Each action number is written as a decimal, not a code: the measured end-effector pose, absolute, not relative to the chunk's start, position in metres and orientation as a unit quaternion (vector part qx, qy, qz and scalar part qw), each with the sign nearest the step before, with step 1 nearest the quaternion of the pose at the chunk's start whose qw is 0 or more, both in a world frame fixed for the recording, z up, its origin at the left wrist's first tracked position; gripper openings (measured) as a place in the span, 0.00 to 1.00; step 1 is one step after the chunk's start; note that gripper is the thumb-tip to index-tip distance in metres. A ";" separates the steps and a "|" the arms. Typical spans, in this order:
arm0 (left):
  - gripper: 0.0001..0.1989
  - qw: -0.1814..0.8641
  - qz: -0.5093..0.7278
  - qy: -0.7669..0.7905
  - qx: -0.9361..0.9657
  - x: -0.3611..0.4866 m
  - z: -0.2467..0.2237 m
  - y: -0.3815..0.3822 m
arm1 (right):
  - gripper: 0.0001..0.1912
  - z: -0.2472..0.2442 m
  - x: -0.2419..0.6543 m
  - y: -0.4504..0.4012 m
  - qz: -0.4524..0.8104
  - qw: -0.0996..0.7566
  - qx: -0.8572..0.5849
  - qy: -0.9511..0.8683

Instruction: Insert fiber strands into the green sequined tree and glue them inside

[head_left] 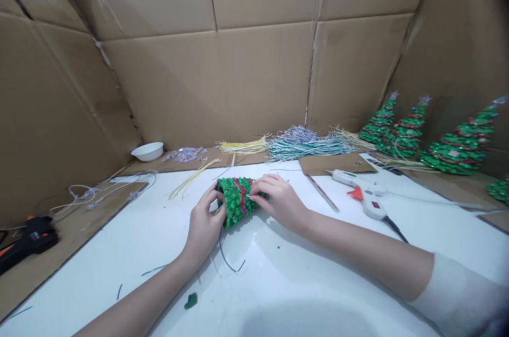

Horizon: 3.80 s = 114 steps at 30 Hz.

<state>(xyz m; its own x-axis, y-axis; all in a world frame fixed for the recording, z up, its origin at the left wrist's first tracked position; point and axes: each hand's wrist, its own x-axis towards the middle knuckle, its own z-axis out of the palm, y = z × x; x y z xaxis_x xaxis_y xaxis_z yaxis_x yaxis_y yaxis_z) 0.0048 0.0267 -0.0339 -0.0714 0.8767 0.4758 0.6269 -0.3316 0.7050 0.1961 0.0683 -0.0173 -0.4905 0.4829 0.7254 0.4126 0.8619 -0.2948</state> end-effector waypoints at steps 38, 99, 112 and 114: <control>0.08 0.140 0.479 0.576 0.647 0.014 -0.035 0.021 | 0.06 -0.026 0.188 0.055 0.024 0.485 -0.300 -0.822; 0.10 -0.228 0.105 0.300 0.921 0.016 0.040 0.029 | 0.11 -0.005 0.184 0.023 -0.320 0.332 -0.239 -0.855; 0.08 -0.089 0.324 0.505 0.795 0.024 -0.001 0.022 | 0.13 0.002 0.196 0.004 -0.253 0.182 -0.281 -0.908; 0.09 -0.013 0.370 0.517 0.772 0.028 -0.004 0.018 | 0.13 -0.003 0.201 0.005 -0.247 0.199 -0.254 -0.914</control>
<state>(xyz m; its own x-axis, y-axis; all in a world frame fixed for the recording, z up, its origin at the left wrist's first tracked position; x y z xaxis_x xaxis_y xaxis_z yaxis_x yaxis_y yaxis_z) 0.0283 0.0175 -0.0040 0.1926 0.7884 0.5843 0.8075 -0.4656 0.3621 0.2015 0.0054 -0.0027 -0.7922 0.3654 0.4888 0.5618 0.7496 0.3501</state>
